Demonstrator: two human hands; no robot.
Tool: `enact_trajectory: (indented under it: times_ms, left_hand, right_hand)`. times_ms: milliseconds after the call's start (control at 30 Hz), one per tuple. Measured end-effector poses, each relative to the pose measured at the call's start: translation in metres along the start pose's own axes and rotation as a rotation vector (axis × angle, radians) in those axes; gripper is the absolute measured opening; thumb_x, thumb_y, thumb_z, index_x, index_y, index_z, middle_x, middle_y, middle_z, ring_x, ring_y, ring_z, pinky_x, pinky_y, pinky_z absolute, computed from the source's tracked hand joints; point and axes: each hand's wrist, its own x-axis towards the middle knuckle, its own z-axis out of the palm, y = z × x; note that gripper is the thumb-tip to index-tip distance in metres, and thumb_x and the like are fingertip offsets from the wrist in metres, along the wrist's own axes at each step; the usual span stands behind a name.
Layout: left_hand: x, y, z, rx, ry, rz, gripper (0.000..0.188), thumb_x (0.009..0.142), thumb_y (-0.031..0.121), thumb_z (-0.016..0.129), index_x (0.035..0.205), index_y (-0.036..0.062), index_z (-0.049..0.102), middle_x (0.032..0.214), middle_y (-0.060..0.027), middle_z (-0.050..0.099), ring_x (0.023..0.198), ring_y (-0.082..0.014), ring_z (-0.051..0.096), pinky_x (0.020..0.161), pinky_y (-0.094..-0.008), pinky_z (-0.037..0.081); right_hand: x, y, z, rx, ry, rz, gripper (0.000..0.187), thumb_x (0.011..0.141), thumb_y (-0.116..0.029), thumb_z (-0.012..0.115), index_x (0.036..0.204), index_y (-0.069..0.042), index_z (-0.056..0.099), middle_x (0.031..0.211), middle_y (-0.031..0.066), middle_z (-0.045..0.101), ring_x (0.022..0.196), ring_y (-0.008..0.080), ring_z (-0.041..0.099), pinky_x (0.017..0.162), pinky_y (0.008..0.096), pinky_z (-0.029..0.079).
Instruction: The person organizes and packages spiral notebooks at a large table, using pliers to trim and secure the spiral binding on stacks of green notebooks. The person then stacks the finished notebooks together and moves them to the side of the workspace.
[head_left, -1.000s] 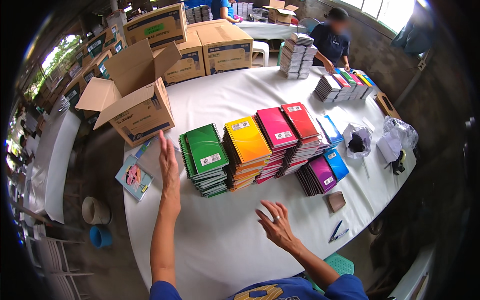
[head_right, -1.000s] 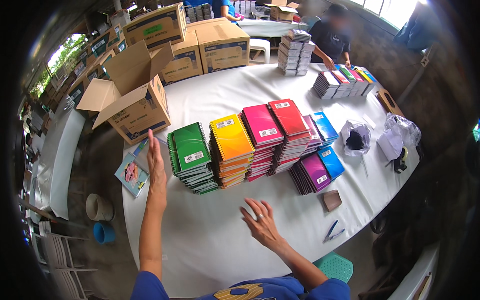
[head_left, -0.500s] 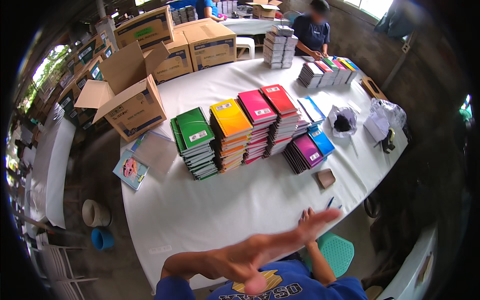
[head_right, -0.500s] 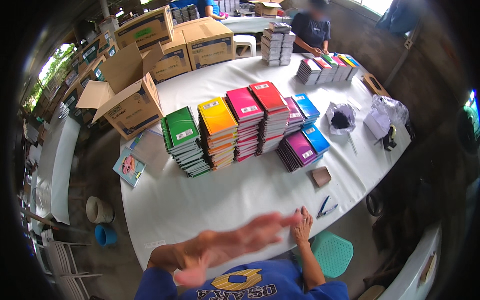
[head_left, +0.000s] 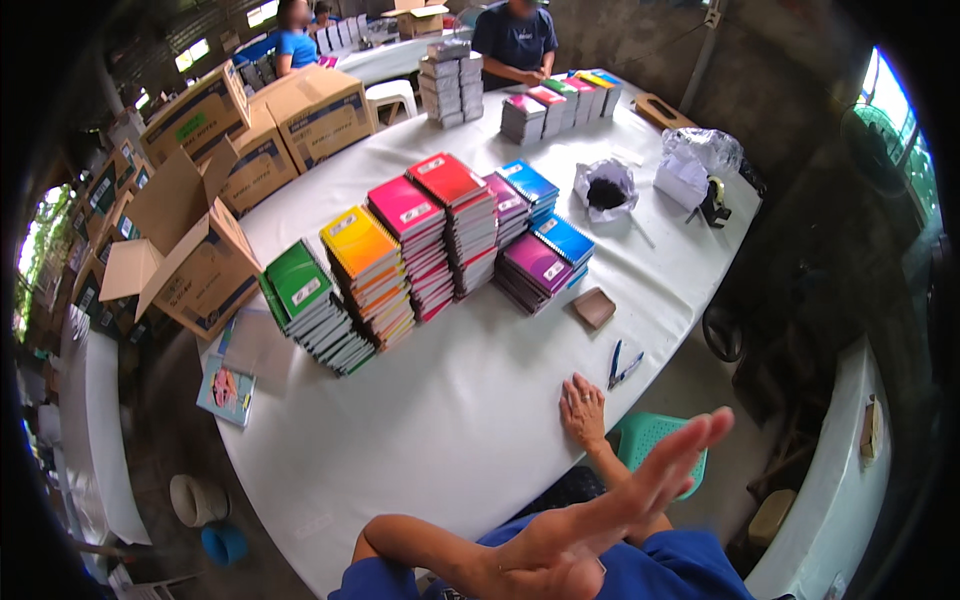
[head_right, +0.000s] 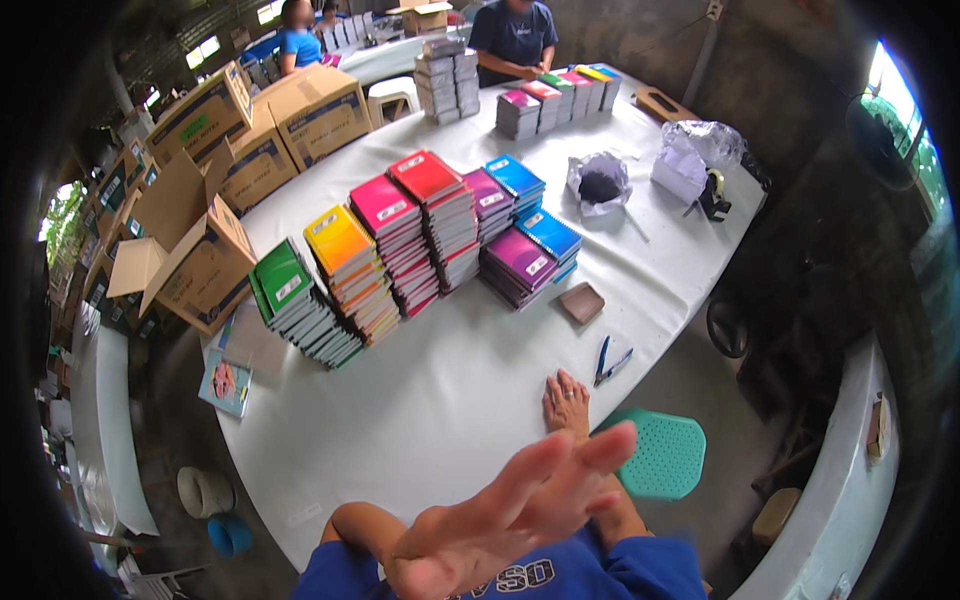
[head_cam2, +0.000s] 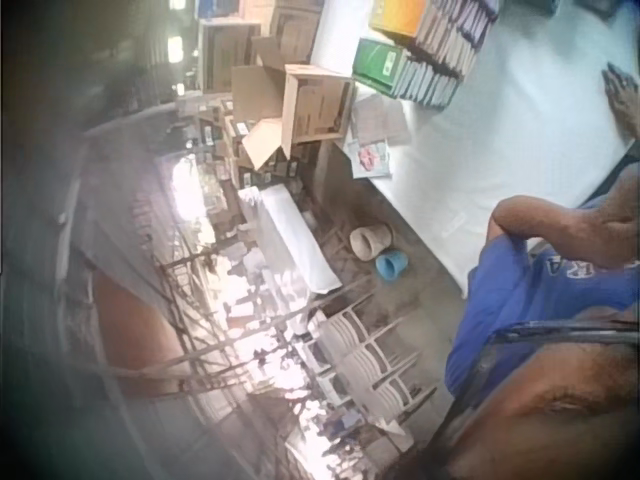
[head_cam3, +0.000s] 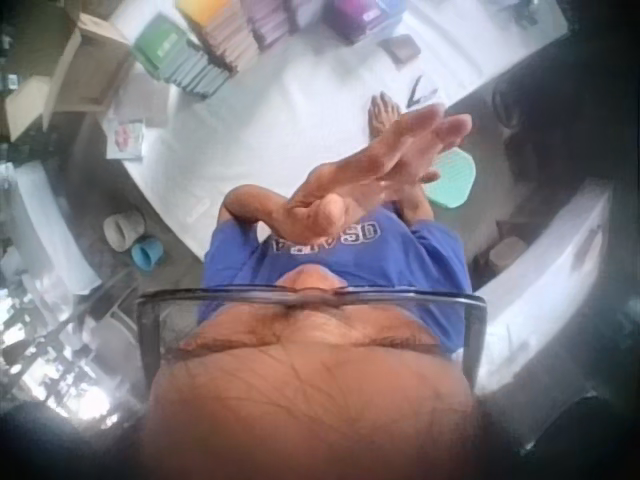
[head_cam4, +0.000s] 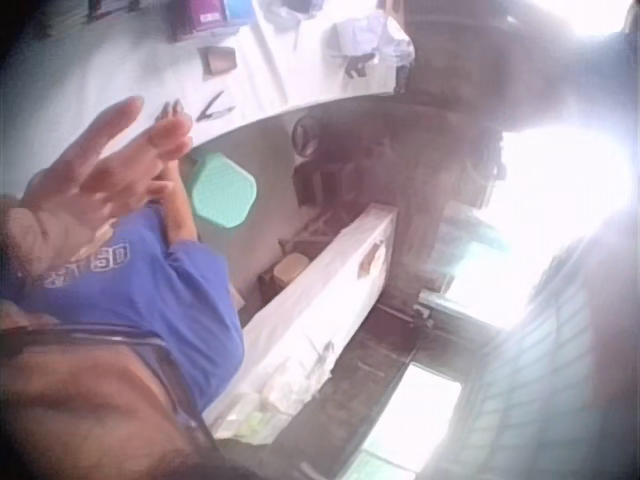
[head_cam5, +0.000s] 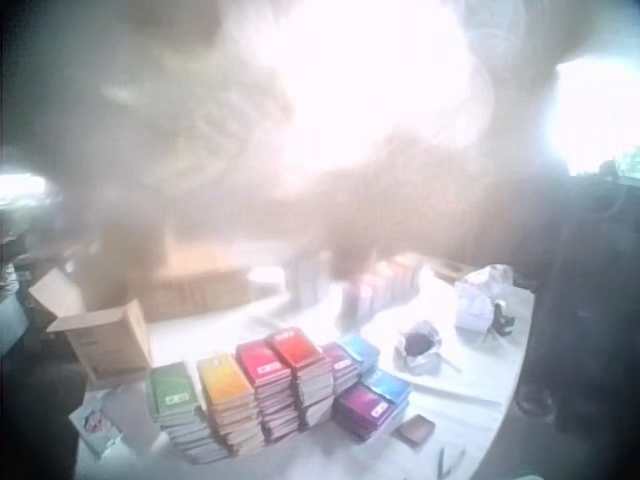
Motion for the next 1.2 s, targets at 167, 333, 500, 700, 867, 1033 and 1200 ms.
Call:
enact_trajectory:
  times_ms: [167,333,500,700,867,1033,1200]
  left_hand:
    - [0.026,0.025,0.014,-0.128,0.109,-0.582,0.069,0.102,0.041,0.040,0.152,0.0008,0.017,0.159,-0.0229,0.003,0.148,-0.0340,0.001,0.119,-0.0452,0.005]
    - [0.064,0.033,0.041,-0.319,0.123,-0.908,0.064,0.104,0.036,0.038,0.153,0.0019,0.014,0.160,-0.0194,0.006,0.149,-0.0289,0.003,0.120,-0.0446,0.005]
    - [0.056,0.003,0.040,-0.692,0.216,-1.238,0.064,0.104,0.032,0.042,0.153,0.0043,0.013,0.161,-0.0140,0.007,0.148,-0.0314,0.001,0.120,-0.0496,0.004]
    - [0.042,-0.023,-0.002,0.646,-0.060,-1.044,0.074,0.093,0.018,0.062,0.151,0.0001,0.020,0.159,-0.0215,0.011,0.148,-0.0369,0.008,0.116,-0.0508,0.011]
    - [-0.046,-0.100,-0.111,1.895,-0.057,-0.756,0.069,0.090,0.012,0.060,0.151,0.0084,0.028,0.157,-0.0208,0.023,0.145,-0.0449,0.013,0.113,-0.0573,0.018]
    - [-0.203,-0.131,-0.208,2.369,0.269,-1.194,0.069,0.086,0.026,0.065,0.148,0.0134,0.037,0.154,-0.0197,0.028,0.142,-0.0474,0.020,0.109,-0.0666,0.019]
    - [-0.287,-0.130,-0.212,2.644,0.426,-1.182,0.063,0.088,0.037,0.061,0.144,0.0152,0.043,0.154,-0.0129,0.032,0.142,-0.0401,0.025,0.111,-0.0603,0.022]
  right_hand:
    - [-0.006,0.013,0.005,-0.012,0.050,-0.002,0.044,0.091,-0.029,0.057,0.132,-0.012,0.052,0.143,0.0112,0.045,0.132,0.0242,0.040,0.109,0.0445,0.026]
    - [0.000,0.002,0.000,-0.001,0.015,-0.020,0.043,0.091,-0.029,0.059,0.130,-0.012,0.053,0.143,0.0109,0.044,0.132,0.0240,0.040,0.109,0.0446,0.027]
    - [-0.001,0.006,-0.003,-0.014,0.053,-0.034,0.042,0.090,-0.027,0.060,0.128,-0.010,0.054,0.140,0.0120,0.046,0.130,0.0251,0.042,0.107,0.0448,0.029]
    - [-0.002,0.008,0.011,0.050,0.056,-0.040,0.044,0.090,-0.028,0.056,0.130,-0.009,0.054,0.141,0.0137,0.046,0.129,0.0280,0.043,0.109,0.0477,0.026]
    - [-0.001,0.020,-0.013,0.352,-0.077,-0.041,0.054,0.087,-0.027,0.054,0.136,-0.005,0.048,0.147,0.0152,0.037,0.138,0.0315,0.030,0.111,0.0517,0.022]
    - [0.014,0.103,-0.024,0.603,-0.429,-0.319,0.057,0.080,-0.016,0.065,0.135,-0.008,0.050,0.147,0.0151,0.038,0.137,0.0322,0.034,0.109,0.0507,0.028]
    - [0.052,0.185,-0.082,0.310,-0.332,-0.552,0.062,0.079,-0.018,0.071,0.137,-0.016,0.049,0.152,0.0080,0.034,0.140,0.0304,0.031,0.113,0.0525,0.025]
